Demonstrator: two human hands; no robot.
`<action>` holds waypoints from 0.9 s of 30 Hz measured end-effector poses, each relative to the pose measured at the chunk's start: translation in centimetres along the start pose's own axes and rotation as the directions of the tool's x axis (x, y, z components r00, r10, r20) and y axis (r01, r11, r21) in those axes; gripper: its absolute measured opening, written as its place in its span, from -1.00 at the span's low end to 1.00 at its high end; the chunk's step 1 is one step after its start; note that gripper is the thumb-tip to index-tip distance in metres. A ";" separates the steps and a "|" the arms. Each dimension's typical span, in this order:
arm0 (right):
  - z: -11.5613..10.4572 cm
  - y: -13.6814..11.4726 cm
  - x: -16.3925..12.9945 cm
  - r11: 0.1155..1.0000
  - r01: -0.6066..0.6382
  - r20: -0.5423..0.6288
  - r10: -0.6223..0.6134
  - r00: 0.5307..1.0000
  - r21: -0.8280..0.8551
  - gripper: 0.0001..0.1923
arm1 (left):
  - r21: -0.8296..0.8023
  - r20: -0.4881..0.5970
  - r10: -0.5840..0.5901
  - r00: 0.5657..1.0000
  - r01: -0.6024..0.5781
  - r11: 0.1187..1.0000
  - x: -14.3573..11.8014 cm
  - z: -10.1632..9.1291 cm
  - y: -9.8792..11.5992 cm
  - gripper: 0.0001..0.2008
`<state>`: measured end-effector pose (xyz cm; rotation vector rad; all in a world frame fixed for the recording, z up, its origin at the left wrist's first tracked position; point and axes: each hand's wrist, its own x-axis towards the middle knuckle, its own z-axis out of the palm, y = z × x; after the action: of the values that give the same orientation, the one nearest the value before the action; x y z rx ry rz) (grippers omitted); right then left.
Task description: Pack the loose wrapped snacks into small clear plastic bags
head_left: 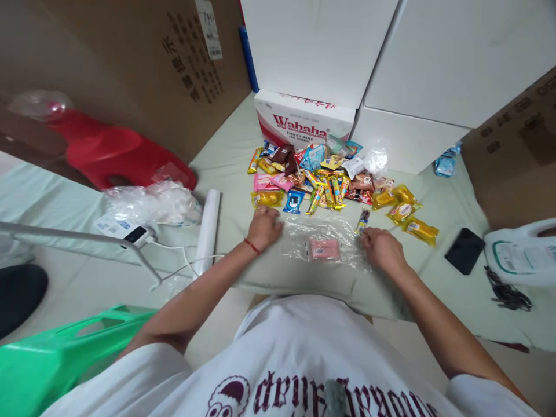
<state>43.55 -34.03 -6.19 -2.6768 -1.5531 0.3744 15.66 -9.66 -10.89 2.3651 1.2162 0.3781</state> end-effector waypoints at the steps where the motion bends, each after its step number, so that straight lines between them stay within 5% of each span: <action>1: -0.5 -0.3 0.5 0.998 0.048 -0.060 -0.050 0.997 -0.034 -0.66 | 0.008 -0.104 -0.026 0.994 0.027 1.000 -0.3 -0.5 0.0 -0.82; 5: -1.0 -3.0 3.9 0.930 0.367 0.002 -0.367 0.930 -0.005 -0.65 | 0.000 -0.431 0.069 0.900 -0.076 0.997 -3.5 -2.9 2.4 -0.77; 7: -0.2 -4.9 5.8 0.904 0.428 0.084 -0.427 0.901 -0.002 -0.66 | 0.021 -0.342 0.276 0.898 -0.287 0.958 -5.6 -2.9 4.8 -0.73; 9: 0.7 -6.5 7.5 0.912 0.406 0.102 -0.399 0.911 -0.055 -0.64 | 0.067 -0.133 0.456 0.880 -0.451 0.890 -7.3 -1.8 7.4 -0.71; 12: 1.5 -7.6 9.5 0.946 0.321 0.144 -0.311 0.939 -0.049 -0.60 | 0.134 0.177 0.468 0.866 -0.492 0.860 -8.2 0.9 9.7 -0.71; 14: 1.2 -7.4 10.4 0.956 0.293 0.226 -0.289 0.930 0.014 -0.73 | 0.166 0.277 0.403 0.872 -0.457 0.874 -8.1 2.3 10.0 -0.71; 16: 0.5 -6.8 10.7 0.944 0.321 0.265 -0.329 0.906 0.074 -0.85 | 0.181 0.314 0.356 0.880 -0.423 0.888 -7.8 2.9 9.7 -0.71; 21: -1.1 -5.8 7.9 0.812 0.551 0.078 -0.572 0.816 0.193 -0.87 | 0.190 0.370 0.305 0.878 -0.393 0.900 -8.1 2.9 9.5 -0.63; 27: 0.3 -6.4 1.4 0.804 0.535 0.149 -0.581 0.800 0.260 -0.73 | 0.189 0.362 0.229 0.904 -0.311 0.931 -8.8 3.4 9.7 -0.66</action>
<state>38.70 -29.59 -5.84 -1.9378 -2.1318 0.7672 18.77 -22.73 -9.21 2.6785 0.8122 -0.0991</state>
